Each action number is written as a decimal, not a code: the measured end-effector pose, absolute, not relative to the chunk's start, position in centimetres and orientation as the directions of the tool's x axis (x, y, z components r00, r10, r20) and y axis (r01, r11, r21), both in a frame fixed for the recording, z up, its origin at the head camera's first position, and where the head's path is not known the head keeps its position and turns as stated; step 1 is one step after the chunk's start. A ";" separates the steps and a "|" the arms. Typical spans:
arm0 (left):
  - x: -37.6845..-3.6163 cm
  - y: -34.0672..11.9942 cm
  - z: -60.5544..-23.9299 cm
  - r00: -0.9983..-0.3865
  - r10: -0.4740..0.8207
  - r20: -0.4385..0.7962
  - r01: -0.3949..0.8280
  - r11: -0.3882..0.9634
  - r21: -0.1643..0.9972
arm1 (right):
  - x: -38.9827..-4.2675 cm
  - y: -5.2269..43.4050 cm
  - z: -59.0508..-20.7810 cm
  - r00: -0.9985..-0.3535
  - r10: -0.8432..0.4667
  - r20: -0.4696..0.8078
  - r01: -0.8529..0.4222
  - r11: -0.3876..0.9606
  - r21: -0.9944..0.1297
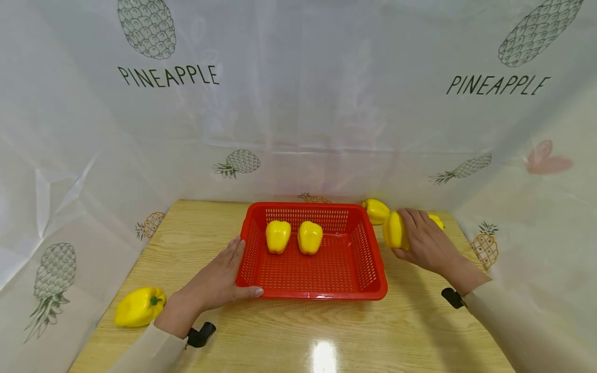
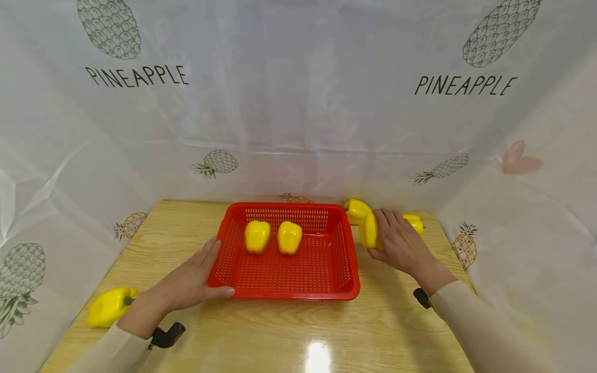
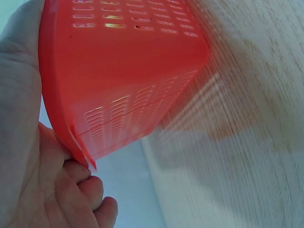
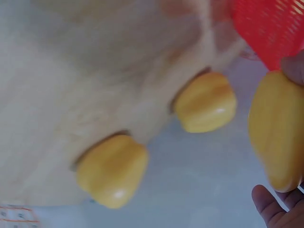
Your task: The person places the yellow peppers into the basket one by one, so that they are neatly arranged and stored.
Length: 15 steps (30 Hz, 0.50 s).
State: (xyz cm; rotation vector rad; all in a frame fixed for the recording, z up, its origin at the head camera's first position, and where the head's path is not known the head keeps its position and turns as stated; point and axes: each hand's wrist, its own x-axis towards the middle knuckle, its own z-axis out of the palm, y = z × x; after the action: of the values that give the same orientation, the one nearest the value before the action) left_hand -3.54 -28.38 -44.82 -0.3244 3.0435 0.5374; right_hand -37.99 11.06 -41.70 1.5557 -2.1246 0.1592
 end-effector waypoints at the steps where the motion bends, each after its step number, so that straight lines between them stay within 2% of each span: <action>1: -3.5 -28.3 -44.8 -0.978 -0.199 -0.070 -0.211 0.918 0.335 | -37.9 10.6 -41.2 -0.221 -0.863 0.454 -0.919 0.340 0.200; 9: -3.5 -28.3 -44.6 -0.977 -0.200 -0.073 -0.213 0.922 0.322 | -36.8 6.0 -37.9 -0.232 -0.874 0.427 -0.924 0.335 0.185; 15: -3.5 -28.5 -44.7 -0.979 -0.191 -0.076 -0.205 0.925 0.321 | -35.5 2.6 -38.3 -0.260 -0.903 0.341 -0.929 0.330 0.165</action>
State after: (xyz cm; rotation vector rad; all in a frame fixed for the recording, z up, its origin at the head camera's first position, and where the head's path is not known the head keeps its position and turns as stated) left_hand -3.47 -28.46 -44.74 -0.3130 3.0398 0.5135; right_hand -35.50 2.60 -38.28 1.6233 -2.2289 0.0961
